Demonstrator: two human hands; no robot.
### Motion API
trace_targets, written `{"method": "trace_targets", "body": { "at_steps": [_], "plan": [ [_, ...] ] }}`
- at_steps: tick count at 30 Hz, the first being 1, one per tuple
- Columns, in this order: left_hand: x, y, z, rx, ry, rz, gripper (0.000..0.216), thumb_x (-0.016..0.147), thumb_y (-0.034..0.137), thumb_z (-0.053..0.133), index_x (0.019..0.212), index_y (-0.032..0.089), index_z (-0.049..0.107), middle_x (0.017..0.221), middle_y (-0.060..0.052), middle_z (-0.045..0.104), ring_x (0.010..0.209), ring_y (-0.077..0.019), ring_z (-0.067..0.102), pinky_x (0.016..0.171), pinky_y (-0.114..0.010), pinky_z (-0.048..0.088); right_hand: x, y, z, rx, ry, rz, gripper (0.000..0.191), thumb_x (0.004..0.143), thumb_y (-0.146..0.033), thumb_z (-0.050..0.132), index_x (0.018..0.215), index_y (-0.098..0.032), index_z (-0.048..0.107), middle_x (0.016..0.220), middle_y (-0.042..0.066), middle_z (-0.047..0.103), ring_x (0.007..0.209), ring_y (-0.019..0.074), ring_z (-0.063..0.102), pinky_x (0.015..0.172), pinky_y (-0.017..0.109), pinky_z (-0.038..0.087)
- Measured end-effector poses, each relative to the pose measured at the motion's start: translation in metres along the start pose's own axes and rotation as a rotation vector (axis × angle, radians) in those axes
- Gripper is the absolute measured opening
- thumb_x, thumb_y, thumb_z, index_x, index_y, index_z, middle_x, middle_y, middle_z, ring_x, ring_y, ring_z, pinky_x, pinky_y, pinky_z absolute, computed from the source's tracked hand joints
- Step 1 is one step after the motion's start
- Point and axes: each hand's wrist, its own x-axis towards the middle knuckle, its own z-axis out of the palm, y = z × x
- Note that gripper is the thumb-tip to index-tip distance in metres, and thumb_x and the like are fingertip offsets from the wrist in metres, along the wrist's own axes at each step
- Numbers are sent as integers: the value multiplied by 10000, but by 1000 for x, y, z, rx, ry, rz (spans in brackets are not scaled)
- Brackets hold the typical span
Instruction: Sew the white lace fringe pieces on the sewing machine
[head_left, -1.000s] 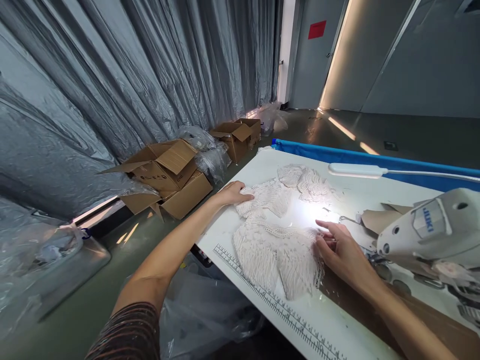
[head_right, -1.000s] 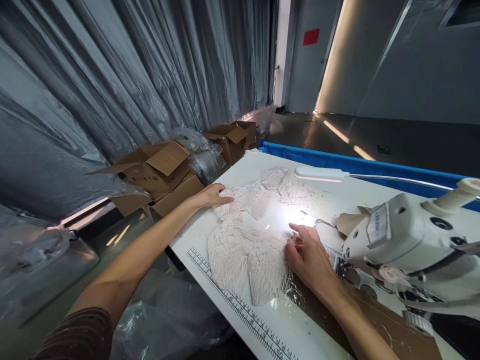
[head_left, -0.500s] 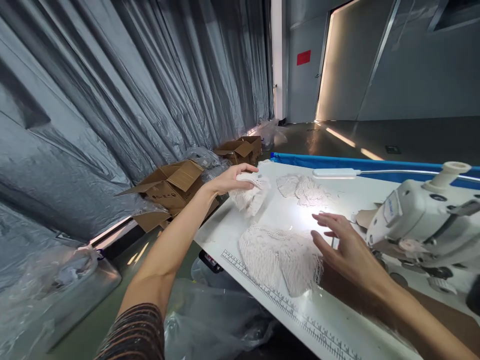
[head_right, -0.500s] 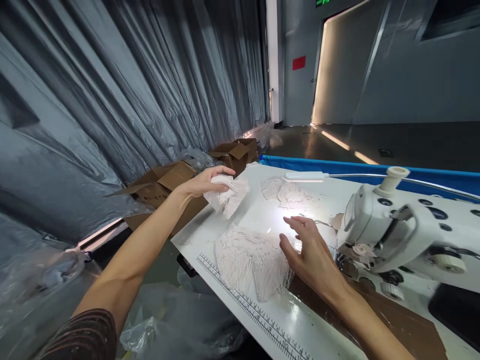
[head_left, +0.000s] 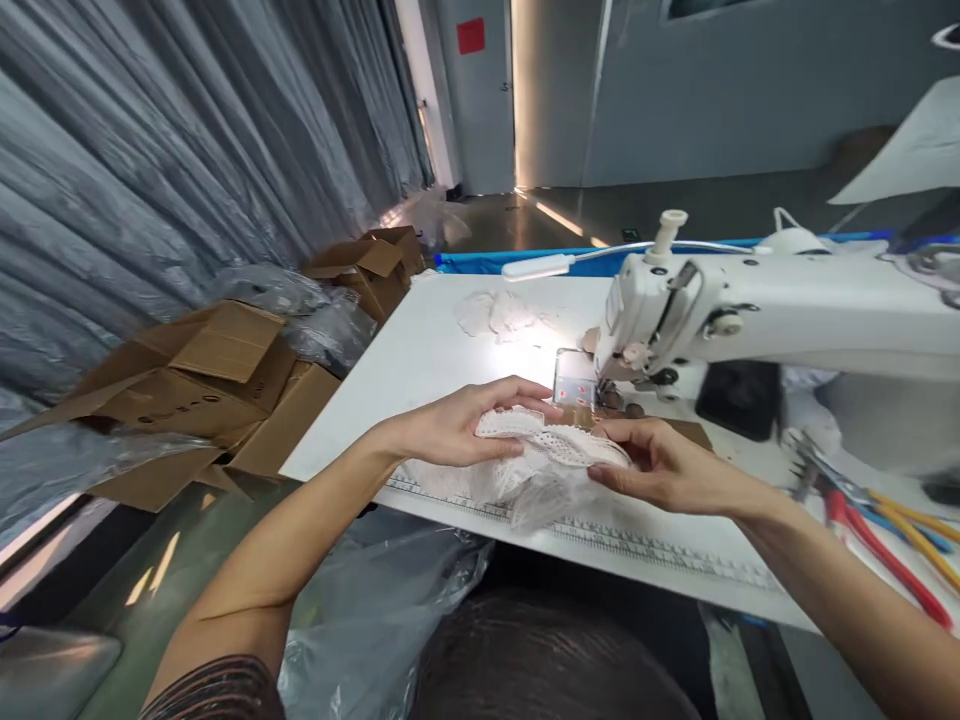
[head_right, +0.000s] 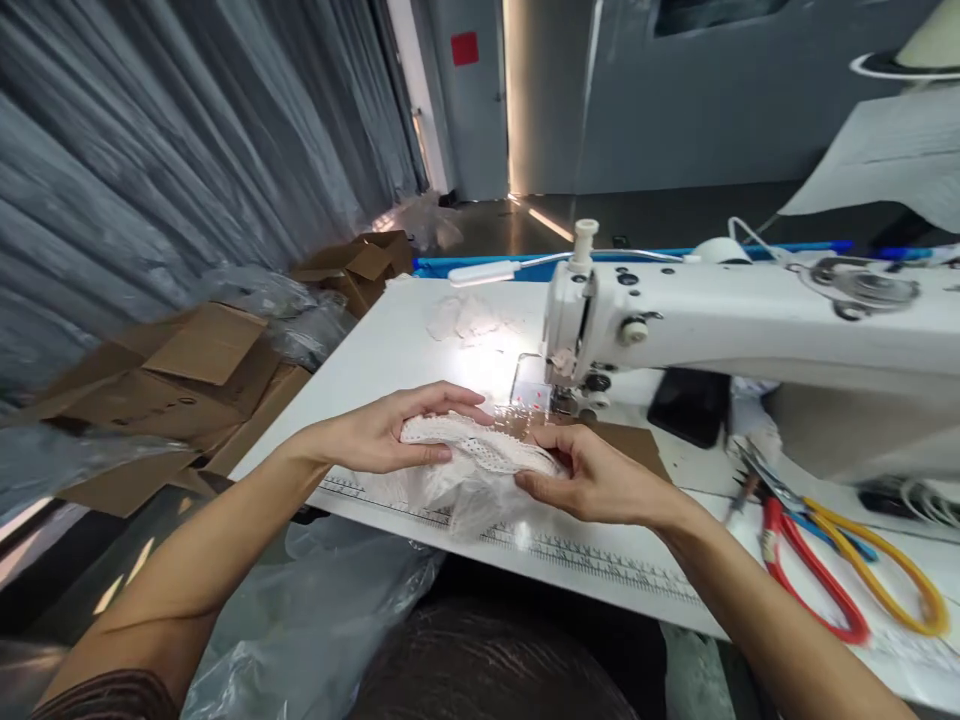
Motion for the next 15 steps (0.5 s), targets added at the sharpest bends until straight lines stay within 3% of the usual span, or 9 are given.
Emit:
{"method": "trace_targets", "body": {
  "at_steps": [4, 8, 12, 15],
  "plan": [
    [17, -21, 21, 210, -99, 90, 606, 839, 294, 709, 1394, 241, 473, 1331, -98, 600, 1231, -263, 567, 1049, -434, 441, -22, 11, 3, -141, 154, 87, 59, 847, -239, 561, 828, -184, 571, 714, -22, 521, 617, 118, 441, 534, 229, 353],
    [37, -27, 37, 319, -110, 194, 630, 820, 367, 718, 1385, 203, 492, 1406, -113, 536, 1332, -306, 455, 1134, -510, 305, -28, 5, 5, -264, 176, 72, 31, 792, -162, 532, 811, -178, 550, 684, -35, 485, 591, 106, 401, 533, 229, 320],
    [54, -31, 42, 220, -124, 265, 466, 882, 276, 616, 1329, 171, 541, 1286, -118, 622, 1191, -248, 569, 1079, -445, 378, -27, -2, 3, -279, 168, 20, 75, 804, -159, 525, 867, -181, 560, 691, -38, 473, 582, 103, 380, 520, 227, 305],
    [53, -30, 41, 115, -111, 238, 408, 900, 247, 580, 1298, 159, 565, 1153, -114, 670, 1016, -199, 631, 915, -350, 484, -32, -4, 0, -212, 136, 63, 55, 816, -155, 521, 843, -190, 554, 678, -42, 457, 571, 102, 373, 499, 221, 298]
  ]
}}
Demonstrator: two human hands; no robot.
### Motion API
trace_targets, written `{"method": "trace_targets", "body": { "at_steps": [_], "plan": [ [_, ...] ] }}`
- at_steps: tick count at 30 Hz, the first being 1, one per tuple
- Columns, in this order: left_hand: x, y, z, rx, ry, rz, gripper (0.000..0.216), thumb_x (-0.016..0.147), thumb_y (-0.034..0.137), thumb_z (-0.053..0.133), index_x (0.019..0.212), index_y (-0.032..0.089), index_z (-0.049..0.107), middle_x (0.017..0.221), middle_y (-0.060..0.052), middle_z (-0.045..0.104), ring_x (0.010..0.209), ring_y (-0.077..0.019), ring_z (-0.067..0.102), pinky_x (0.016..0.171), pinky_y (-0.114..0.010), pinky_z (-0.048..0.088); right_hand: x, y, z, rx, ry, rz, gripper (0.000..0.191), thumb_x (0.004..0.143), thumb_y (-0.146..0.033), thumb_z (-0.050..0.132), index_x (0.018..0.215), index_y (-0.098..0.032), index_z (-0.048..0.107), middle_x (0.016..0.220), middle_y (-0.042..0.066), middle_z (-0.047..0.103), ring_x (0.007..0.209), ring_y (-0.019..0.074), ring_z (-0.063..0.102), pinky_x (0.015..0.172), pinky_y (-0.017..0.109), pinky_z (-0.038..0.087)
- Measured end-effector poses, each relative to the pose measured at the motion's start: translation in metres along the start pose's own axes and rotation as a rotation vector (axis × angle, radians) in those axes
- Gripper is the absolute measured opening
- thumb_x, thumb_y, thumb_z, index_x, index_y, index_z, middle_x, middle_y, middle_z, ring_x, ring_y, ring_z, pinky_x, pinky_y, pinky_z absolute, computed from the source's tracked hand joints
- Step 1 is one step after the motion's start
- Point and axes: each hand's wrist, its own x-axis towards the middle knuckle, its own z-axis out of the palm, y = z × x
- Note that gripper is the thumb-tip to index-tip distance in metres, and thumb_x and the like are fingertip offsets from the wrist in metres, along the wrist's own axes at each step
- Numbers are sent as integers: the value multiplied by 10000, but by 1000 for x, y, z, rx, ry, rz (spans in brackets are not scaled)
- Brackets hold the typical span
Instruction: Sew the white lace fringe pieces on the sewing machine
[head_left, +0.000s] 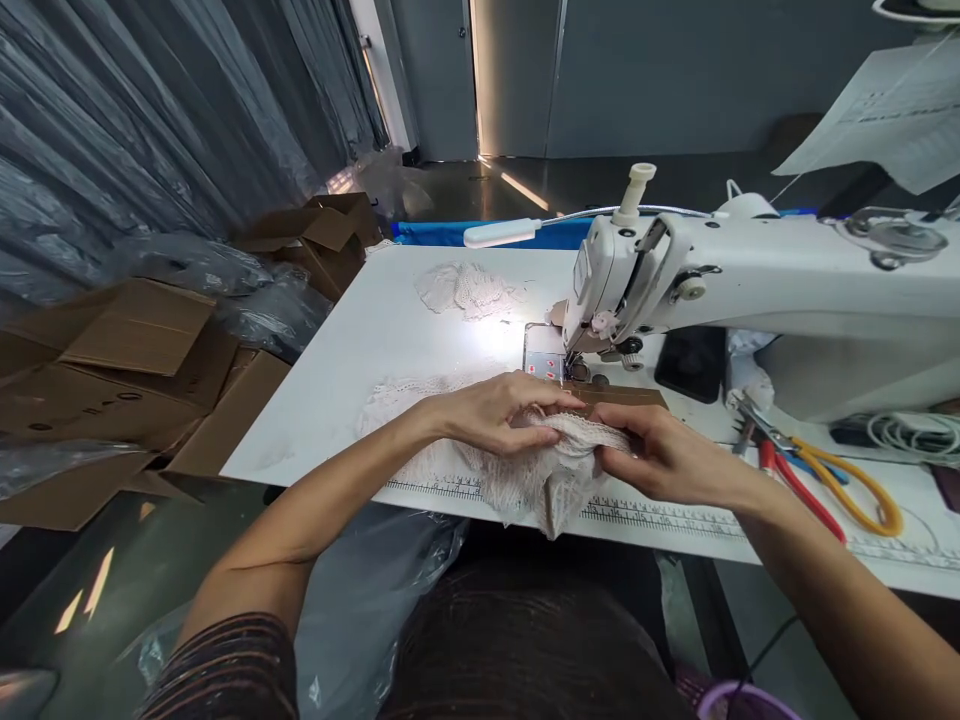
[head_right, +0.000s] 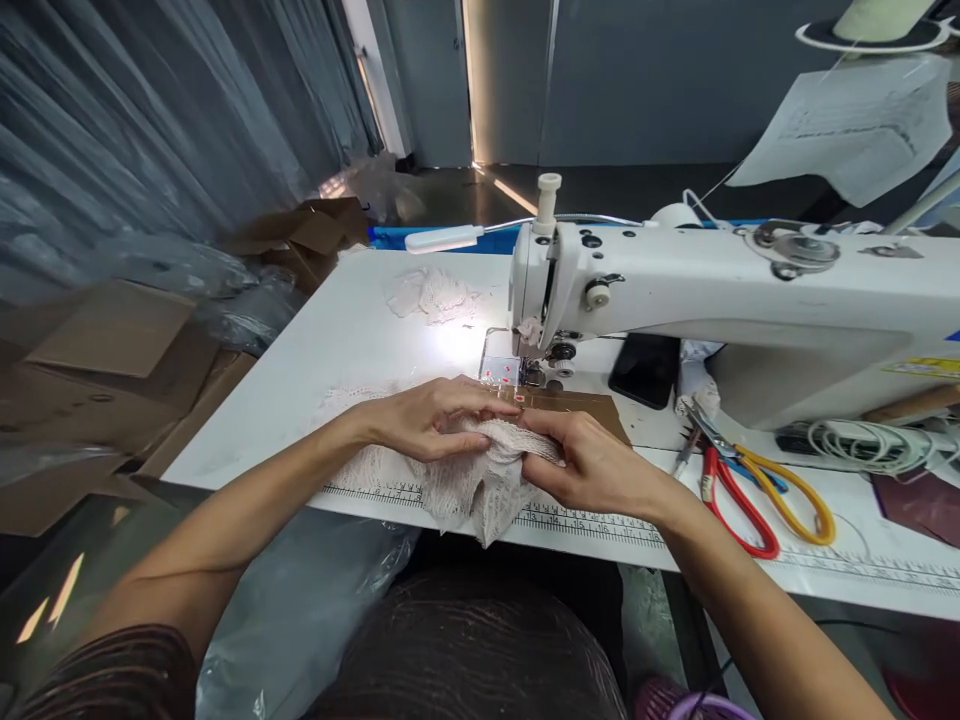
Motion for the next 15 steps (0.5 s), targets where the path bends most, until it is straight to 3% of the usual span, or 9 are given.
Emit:
{"method": "trace_targets", "body": {
  "at_steps": [4, 6, 10, 12, 15],
  "plan": [
    [-20, 21, 0, -158, -28, -123, 567, 897, 291, 637, 1419, 170, 453, 937, -57, 670, 718, -115, 586, 640, -222, 464, -8, 3, 0, 257, -123, 69, 68, 871, -185, 510, 830, -188, 565, 685, -36, 494, 592, 100, 431, 511, 204, 349],
    [-34, 35, 2, -256, -64, -161, 590, 891, 304, 672, 1428, 195, 457, 858, -29, 664, 647, -96, 545, 610, -210, 436, -9, 4, 4, 356, -186, 54, 79, 886, -213, 532, 880, -178, 603, 746, -18, 566, 636, 101, 486, 551, 198, 391],
    [-56, 51, 6, -515, -35, -236, 311, 891, 346, 681, 1161, 194, 707, 719, -27, 651, 590, -89, 509, 560, -212, 390, 0, 14, 13, 379, -225, 36, 155, 893, -297, 591, 973, -173, 638, 812, 13, 644, 672, 117, 564, 567, 207, 447],
    [-62, 52, 5, -624, 45, -286, 232, 865, 377, 705, 977, 187, 775, 630, -20, 608, 530, -79, 446, 493, -210, 338, 10, 25, 17, 239, -93, 27, 202, 922, -329, 563, 1042, -189, 645, 862, 31, 671, 731, 151, 613, 619, 249, 506],
    [-69, 52, -1, -687, 171, -357, 192, 794, 348, 782, 908, 193, 787, 615, -16, 603, 524, -73, 435, 485, -192, 360, 25, 49, 24, -150, 250, -35, 298, 940, -208, 465, 1192, -196, 623, 1087, 94, 674, 999, 232, 635, 891, 402, 535]
  ]
}}
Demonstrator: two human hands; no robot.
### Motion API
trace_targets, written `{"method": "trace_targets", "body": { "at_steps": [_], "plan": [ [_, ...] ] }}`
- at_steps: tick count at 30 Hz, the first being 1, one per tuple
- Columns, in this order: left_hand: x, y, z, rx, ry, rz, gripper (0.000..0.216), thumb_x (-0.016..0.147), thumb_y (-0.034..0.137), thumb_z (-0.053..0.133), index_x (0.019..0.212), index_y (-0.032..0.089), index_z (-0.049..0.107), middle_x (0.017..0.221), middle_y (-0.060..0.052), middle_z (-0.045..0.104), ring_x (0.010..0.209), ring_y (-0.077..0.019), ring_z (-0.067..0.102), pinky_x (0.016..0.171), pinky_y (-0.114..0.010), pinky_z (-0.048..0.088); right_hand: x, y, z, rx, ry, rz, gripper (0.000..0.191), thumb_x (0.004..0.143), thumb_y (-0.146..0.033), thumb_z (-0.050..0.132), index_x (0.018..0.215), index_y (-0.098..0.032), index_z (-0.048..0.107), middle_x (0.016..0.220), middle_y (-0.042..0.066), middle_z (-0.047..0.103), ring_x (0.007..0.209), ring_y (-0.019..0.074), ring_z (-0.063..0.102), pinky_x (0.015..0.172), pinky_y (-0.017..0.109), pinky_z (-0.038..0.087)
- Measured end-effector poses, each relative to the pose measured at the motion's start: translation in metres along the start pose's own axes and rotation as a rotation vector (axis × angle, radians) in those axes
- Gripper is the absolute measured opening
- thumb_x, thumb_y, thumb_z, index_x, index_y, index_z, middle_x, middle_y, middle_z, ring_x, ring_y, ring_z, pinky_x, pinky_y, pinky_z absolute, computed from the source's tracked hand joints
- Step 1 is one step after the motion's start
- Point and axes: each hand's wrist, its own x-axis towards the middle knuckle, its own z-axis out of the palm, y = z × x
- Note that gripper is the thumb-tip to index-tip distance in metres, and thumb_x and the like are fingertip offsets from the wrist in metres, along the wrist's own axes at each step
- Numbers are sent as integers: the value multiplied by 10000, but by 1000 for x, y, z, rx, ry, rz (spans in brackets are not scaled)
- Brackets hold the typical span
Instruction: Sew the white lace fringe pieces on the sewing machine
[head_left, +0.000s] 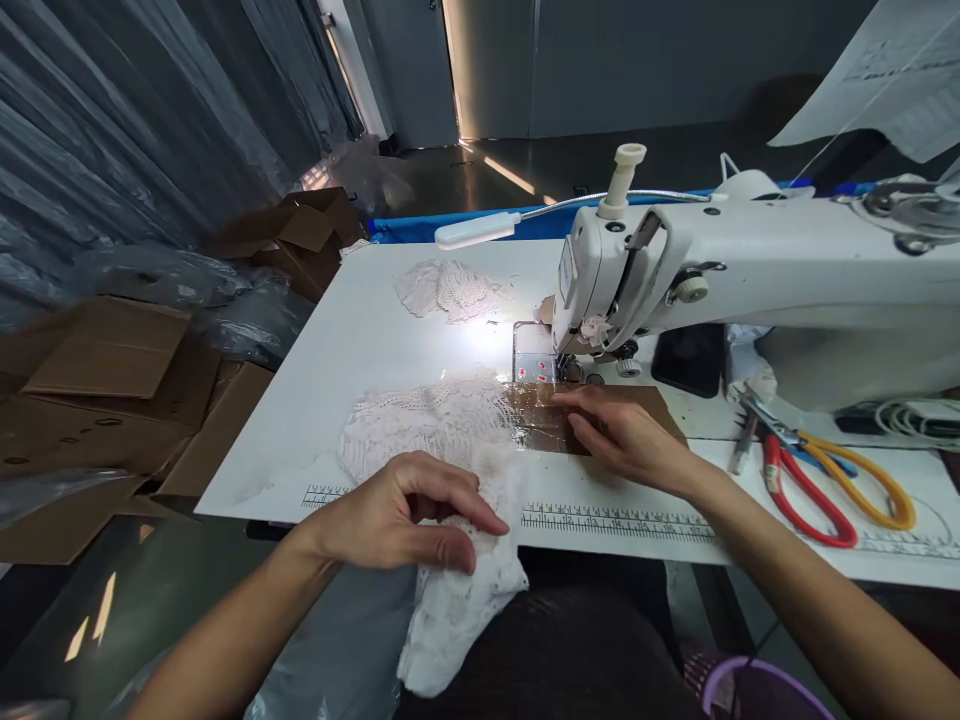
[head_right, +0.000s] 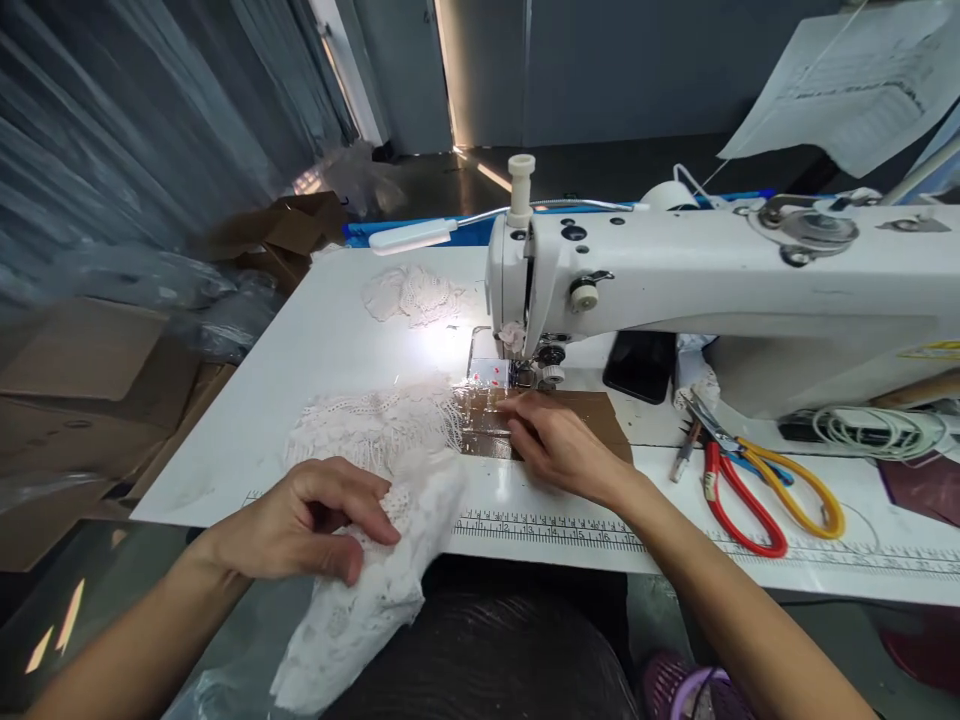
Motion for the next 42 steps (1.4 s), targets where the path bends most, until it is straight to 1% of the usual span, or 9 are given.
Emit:
{"method": "trace_targets", "body": {
  "at_steps": [4, 7, 11, 13, 15, 20, 24, 33, 42],
  "plan": [
    [-4, 8, -5, -44, 44, -23, 217, 748, 225, 813, 958, 191, 772, 774, -52, 693, 675, -113, 603, 622, -198, 500, -1, 24, 17, -365, 103, -141, 496, 856, -60, 419, 1325, -142, 557, 1234, 164, 613, 1181, 314, 549, 995, 540, 484],
    [-2, 15, -5, -50, 72, -15, 260, 706, 178, 831, 958, 193, 765, 838, -57, 718, 715, -125, 646, 649, -198, 536, -25, 19, 19, -383, 112, -149, 495, 858, -54, 416, 1321, -152, 564, 1291, 169, 592, 1215, 332, 529, 984, 599, 466],
    [11, 22, -3, -51, 123, 23, 227, 704, 161, 822, 920, 207, 770, 820, -41, 726, 692, -124, 653, 632, -203, 555, -78, -21, 4, 31, -121, -97, 351, 817, -38, 463, 1027, -199, 695, 1069, 76, 706, 1150, 257, 592, 985, 465, 482],
    [22, 21, -1, -21, 160, 22, 222, 716, 171, 810, 933, 195, 769, 815, -42, 724, 659, -113, 638, 577, -187, 536, -100, -41, -8, 342, -408, -14, 272, 777, -25, 485, 759, -209, 684, 798, 7, 713, 820, 163, 673, 764, 290, 543],
    [36, 16, 3, 48, 182, -10, 244, 737, 201, 799, 977, 178, 760, 821, -45, 721, 640, -98, 621, 545, -170, 513, -111, -51, -21, 488, -463, 104, 247, 790, -39, 489, 704, -200, 655, 736, -5, 693, 691, 129, 650, 649, 239, 513],
    [71, -9, 23, 181, 130, -112, 356, 812, 304, 730, 1128, 143, 695, 858, -55, 706, 734, -110, 646, 636, -204, 545, -89, -39, -33, 297, 137, 103, 144, 909, -166, 521, 926, -227, 650, 952, 47, 678, 908, 190, 642, 782, 304, 504],
    [83, -23, 40, 297, 185, -80, 315, 815, 234, 703, 1108, 120, 672, 835, -42, 700, 748, -120, 668, 681, -220, 559, -58, -36, -18, 163, 367, -21, 148, 914, -213, 575, 1041, -233, 650, 939, 55, 664, 853, 187, 628, 725, 304, 512],
    [90, -42, 53, 808, 246, 189, 260, 843, 80, 559, 1098, 129, 573, 828, -28, 716, 636, -135, 670, 665, -261, 566, -44, -31, 4, -119, 443, -113, 121, 912, -204, 570, 979, -212, 670, 899, 56, 709, 761, 176, 667, 673, 294, 530],
    [96, -47, 56, 983, 153, 168, 274, 895, 84, 440, 1154, 66, 528, 855, -113, 701, 754, -225, 699, 655, -339, 582, -36, -33, 2, -316, 371, 32, 117, 893, -207, 545, 860, -172, 652, 766, 53, 660, 666, 174, 635, 599, 281, 466]
  ]
}}
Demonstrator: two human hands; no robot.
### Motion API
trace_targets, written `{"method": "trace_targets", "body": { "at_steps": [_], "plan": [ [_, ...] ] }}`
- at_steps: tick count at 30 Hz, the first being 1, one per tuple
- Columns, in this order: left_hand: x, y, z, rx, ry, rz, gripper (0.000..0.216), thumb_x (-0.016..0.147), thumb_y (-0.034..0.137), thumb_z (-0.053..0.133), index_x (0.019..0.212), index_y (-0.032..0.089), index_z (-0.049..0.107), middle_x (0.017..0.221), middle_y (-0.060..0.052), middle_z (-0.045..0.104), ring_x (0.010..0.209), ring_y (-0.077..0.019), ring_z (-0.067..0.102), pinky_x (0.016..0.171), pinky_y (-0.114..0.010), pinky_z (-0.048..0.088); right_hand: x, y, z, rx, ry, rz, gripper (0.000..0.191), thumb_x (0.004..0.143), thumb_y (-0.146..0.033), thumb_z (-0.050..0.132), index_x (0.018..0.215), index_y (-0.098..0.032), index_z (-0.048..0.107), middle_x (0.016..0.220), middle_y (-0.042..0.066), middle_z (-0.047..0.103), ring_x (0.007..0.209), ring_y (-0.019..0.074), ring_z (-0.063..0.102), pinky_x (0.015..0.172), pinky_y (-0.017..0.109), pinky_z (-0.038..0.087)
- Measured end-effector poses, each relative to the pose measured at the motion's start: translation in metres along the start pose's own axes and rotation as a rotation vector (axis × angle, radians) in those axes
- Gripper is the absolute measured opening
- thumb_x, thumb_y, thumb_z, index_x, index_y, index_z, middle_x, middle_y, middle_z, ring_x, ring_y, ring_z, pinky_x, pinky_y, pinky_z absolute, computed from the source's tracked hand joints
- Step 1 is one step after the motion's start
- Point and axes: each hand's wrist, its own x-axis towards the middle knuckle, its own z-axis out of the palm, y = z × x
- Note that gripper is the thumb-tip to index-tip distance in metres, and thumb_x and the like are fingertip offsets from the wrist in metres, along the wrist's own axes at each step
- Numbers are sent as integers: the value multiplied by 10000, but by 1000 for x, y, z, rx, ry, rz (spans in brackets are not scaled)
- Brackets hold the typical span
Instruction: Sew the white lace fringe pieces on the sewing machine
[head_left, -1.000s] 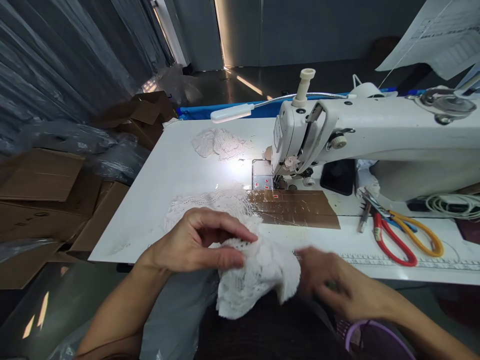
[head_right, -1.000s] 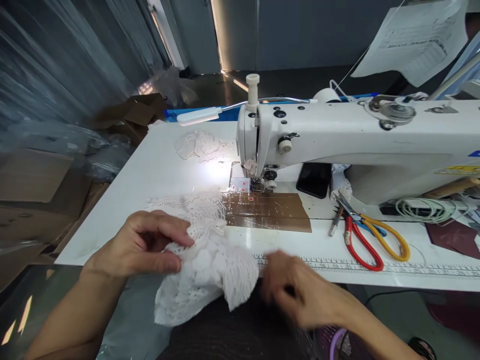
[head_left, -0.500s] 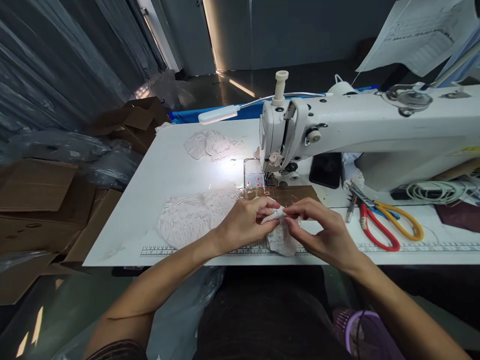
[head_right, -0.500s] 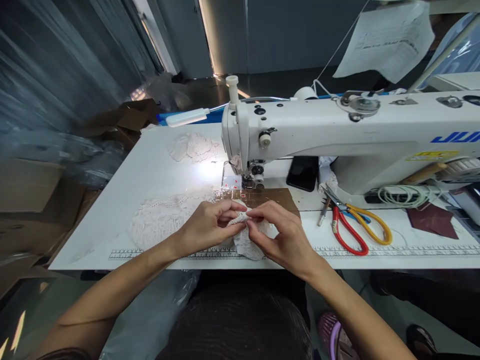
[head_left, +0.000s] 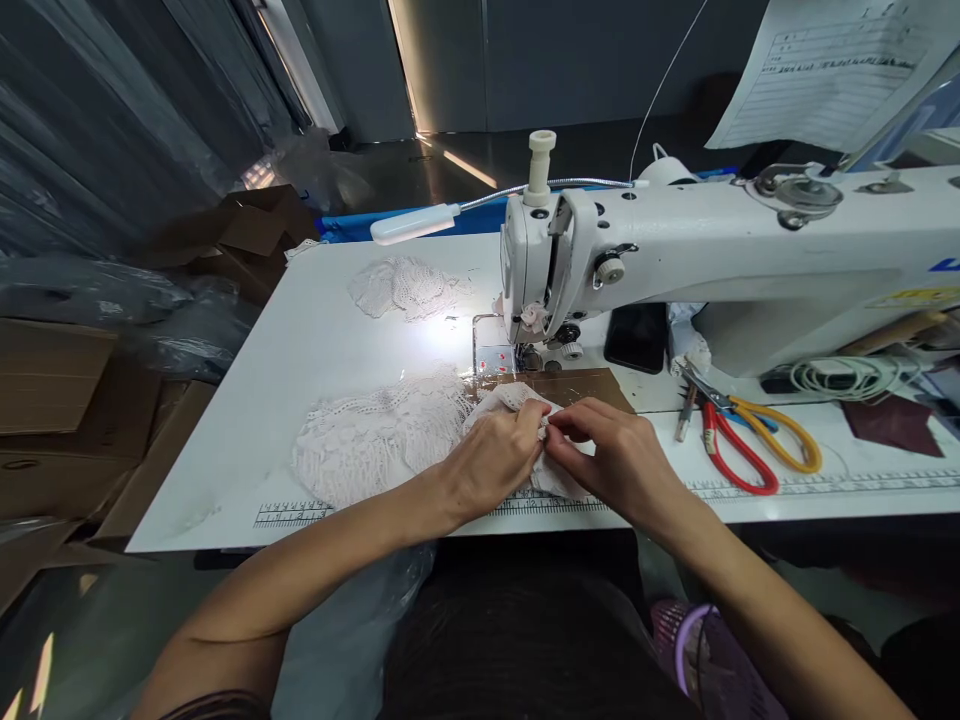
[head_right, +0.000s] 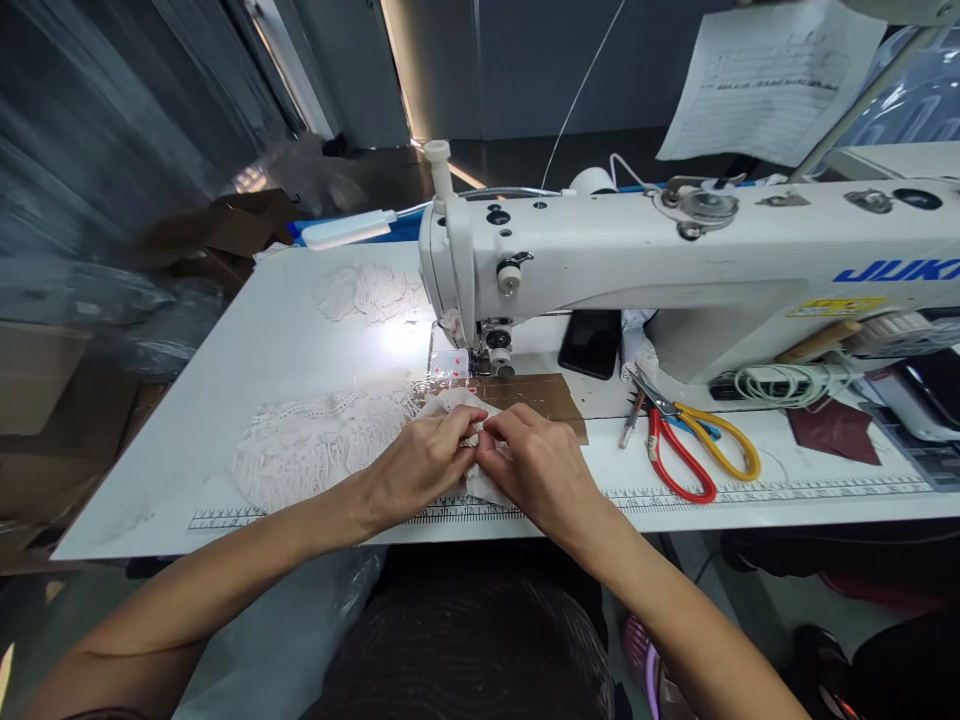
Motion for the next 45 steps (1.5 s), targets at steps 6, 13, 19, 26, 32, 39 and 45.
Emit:
{"method": "trace_targets", "body": {
  "at_steps": [6, 13, 19, 26, 32, 39, 45],
  "plan": [
    [5, -8, 1, -256, 139, -106, 236, 850, 126, 596, 1086, 123, 589, 827, -34, 714, 699, -148, 690, 687, -256, 563, -7, 5, 16, 71, 169, -56, 122, 905, -148, 519, 879, -202, 625, 776, 48, 642, 692, 169, 621, 634, 283, 502],
    [9, -13, -2, -419, 97, -222, 235, 859, 272, 666, 1037, 125, 619, 579, 58, 615, 541, -100, 604, 621, -221, 523, -11, 17, 13, 159, 130, -147, 216, 905, -140, 536, 1091, -215, 618, 898, 59, 660, 746, 166, 651, 670, 284, 552],
    [8, -15, 2, -388, 136, -189, 231, 835, 176, 650, 1059, 128, 626, 593, 55, 643, 602, -111, 649, 706, -237, 549, -5, 20, 13, 58, 78, -176, 208, 932, -187, 529, 1110, -215, 633, 983, 79, 660, 815, 174, 670, 658, 265, 559],
    [7, -20, 8, -647, 104, -315, 222, 837, 188, 654, 1040, 104, 621, 788, -40, 696, 752, -142, 702, 700, -243, 585, -15, 19, 25, 37, 122, -174, 209, 932, -165, 531, 1076, -221, 673, 1053, 101, 663, 882, 191, 679, 720, 296, 588],
    [7, -24, 1, -740, -2, -307, 331, 807, 256, 709, 1092, 110, 623, 813, -61, 686, 773, -166, 695, 690, -260, 574, -24, 21, 31, 14, 142, -184, 185, 918, -167, 569, 1059, -210, 682, 1107, 120, 650, 846, 185, 674, 696, 300, 598],
    [12, -24, 2, -789, 2, -345, 275, 869, 303, 653, 1043, 91, 623, 681, -12, 629, 628, -94, 613, 559, -178, 485, -26, 17, 31, 9, 169, -211, 194, 898, -126, 580, 1061, -205, 648, 1083, 123, 660, 930, 207, 669, 758, 329, 592],
    [12, -20, 5, -746, 27, -357, 210, 810, 142, 634, 1013, 90, 626, 648, 29, 594, 570, -55, 577, 559, -151, 492, -19, 15, 26, 270, 158, -49, 174, 896, -136, 539, 1029, -223, 610, 993, 89, 662, 911, 206, 662, 748, 341, 575]
  ]
}}
